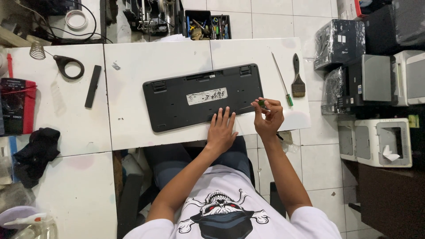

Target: Using a screwdriver to remove screws from the back of a keyboard case on a repair bench.

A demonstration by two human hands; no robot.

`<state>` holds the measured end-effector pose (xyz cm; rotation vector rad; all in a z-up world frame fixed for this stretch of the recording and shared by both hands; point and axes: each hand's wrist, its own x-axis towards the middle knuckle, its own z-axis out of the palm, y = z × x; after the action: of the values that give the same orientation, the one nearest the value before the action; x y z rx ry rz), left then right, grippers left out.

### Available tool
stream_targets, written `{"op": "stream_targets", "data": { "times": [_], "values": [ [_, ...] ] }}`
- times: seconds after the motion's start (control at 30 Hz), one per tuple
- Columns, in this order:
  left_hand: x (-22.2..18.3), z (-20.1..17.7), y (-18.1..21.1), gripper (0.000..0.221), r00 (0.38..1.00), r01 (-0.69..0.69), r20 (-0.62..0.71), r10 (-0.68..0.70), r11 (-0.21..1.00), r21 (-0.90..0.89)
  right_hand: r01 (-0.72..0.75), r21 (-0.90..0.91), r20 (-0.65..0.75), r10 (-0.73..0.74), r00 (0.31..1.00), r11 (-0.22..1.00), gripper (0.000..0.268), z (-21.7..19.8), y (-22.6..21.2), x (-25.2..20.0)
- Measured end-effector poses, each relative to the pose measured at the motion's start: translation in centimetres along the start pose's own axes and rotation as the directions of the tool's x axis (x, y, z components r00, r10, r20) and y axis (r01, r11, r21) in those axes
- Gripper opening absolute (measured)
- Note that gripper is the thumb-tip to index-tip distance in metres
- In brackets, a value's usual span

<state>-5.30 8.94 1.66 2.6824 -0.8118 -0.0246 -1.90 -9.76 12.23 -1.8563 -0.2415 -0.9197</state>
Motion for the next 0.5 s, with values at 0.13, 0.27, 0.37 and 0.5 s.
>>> {"op": "stream_targets", "data": {
  "times": [0.13, 0.27, 0.37, 0.5],
  "values": [
    [-0.1, 0.1, 0.0, 0.092, 1.000, -0.008, -0.014, 0.008, 1.000, 0.010, 0.015, -0.040, 0.005, -0.015, 1.000, 0.999, 0.041, -0.4, -0.3, -0.9],
    [-0.1, 0.0, 0.1, 0.091, 1.000, -0.006, -0.018, 0.007, 1.000, 0.010, 0.041, -0.100, 0.106, -0.030, 0.994, 0.994, 0.033, 0.1, -4.4, 0.9],
    [-0.1, -0.4, 0.1, 0.090, 1.000, 0.004, -0.012, -0.004, 1.000, -0.004, 0.005, -0.072, 0.131, 0.004, 0.991, 0.997, 0.030, 0.1, -4.7, 0.9],
    [-0.1, -0.7, -0.1, 0.090, 1.000, 0.015, -0.011, -0.016, 0.999, -0.042, 0.025, -0.080, 0.123, -0.015, 0.992, 0.997, 0.031, 0.5, -3.9, 1.0]
  ]
}}
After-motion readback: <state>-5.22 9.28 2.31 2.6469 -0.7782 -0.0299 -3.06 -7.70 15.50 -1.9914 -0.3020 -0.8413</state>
